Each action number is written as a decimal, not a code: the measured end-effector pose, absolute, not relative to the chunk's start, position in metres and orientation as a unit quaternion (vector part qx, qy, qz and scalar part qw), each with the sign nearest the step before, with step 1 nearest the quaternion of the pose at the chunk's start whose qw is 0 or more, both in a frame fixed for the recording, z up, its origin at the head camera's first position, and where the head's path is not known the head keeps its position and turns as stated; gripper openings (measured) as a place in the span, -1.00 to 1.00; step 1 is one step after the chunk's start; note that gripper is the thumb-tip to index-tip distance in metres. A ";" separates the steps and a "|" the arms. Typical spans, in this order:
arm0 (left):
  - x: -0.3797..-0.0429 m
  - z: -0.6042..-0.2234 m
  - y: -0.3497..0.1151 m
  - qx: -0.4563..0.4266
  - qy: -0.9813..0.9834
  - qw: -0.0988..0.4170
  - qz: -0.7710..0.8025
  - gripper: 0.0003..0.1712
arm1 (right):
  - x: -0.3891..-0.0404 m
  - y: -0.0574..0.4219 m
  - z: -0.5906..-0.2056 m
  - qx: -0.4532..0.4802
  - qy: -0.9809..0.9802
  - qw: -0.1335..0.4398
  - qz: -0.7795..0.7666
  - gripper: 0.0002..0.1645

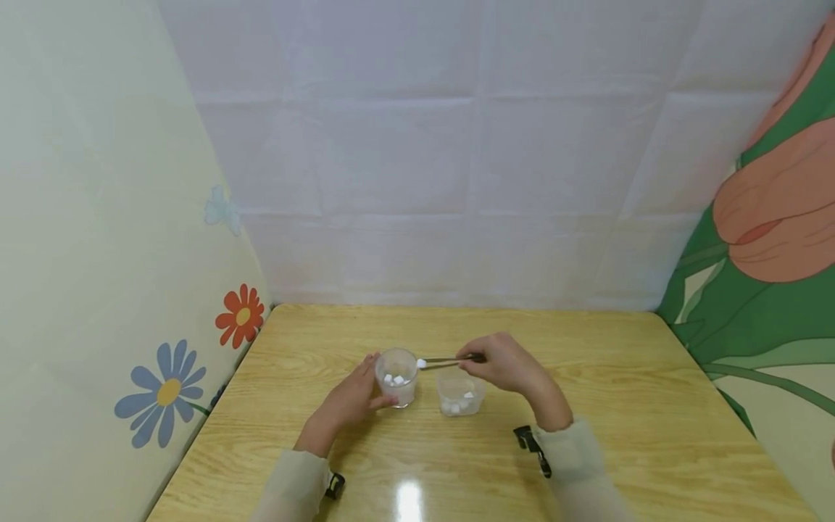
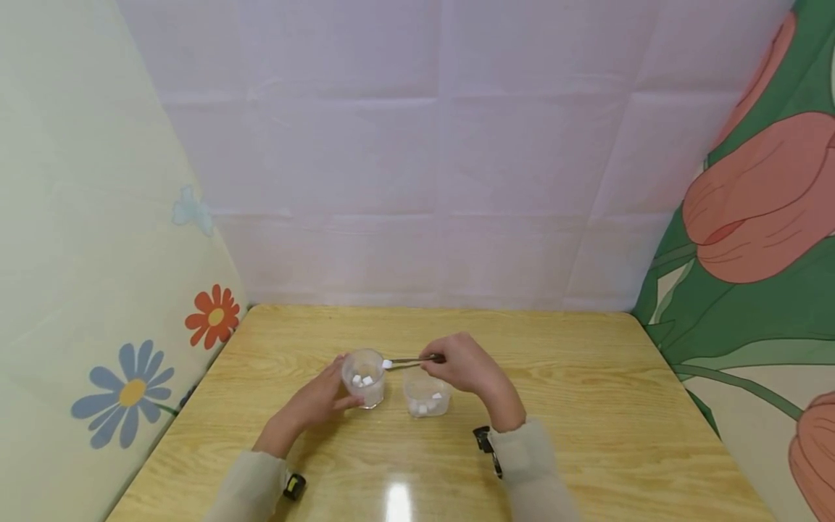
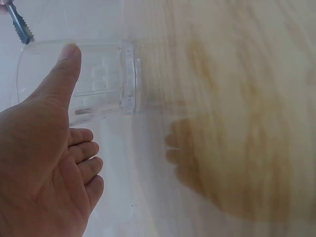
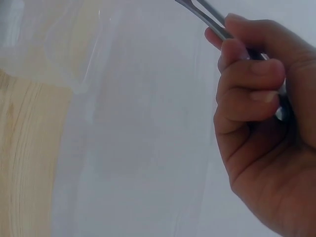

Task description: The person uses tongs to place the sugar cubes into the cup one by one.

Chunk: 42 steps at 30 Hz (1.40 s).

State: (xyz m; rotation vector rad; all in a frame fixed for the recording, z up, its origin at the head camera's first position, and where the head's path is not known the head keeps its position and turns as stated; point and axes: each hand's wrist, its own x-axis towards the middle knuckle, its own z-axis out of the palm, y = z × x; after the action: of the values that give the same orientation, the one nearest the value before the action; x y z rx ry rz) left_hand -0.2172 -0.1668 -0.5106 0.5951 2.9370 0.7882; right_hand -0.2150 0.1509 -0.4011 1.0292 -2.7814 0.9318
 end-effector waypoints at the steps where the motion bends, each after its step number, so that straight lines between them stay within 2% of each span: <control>1: -0.217 -0.510 -0.167 0.192 0.948 0.022 0.255 0.11 | -0.215 0.150 -0.401 0.330 -0.894 0.014 0.302 -0.82; 29: -0.218 -0.512 -0.166 0.193 0.949 0.025 0.247 0.16 | -0.217 0.117 -0.408 0.332 -0.890 0.002 0.312 -0.84; 42: -0.220 -0.515 -0.167 0.206 0.945 0.012 0.254 0.09 | -0.218 0.103 -0.416 0.331 -0.896 0.006 0.297 -0.87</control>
State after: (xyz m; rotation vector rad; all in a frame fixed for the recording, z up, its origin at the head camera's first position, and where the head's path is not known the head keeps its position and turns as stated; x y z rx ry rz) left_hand -0.2202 -0.1667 -0.5146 0.6413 2.9456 0.7922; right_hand -0.2181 0.1026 -0.4158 1.0363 -2.8038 0.9302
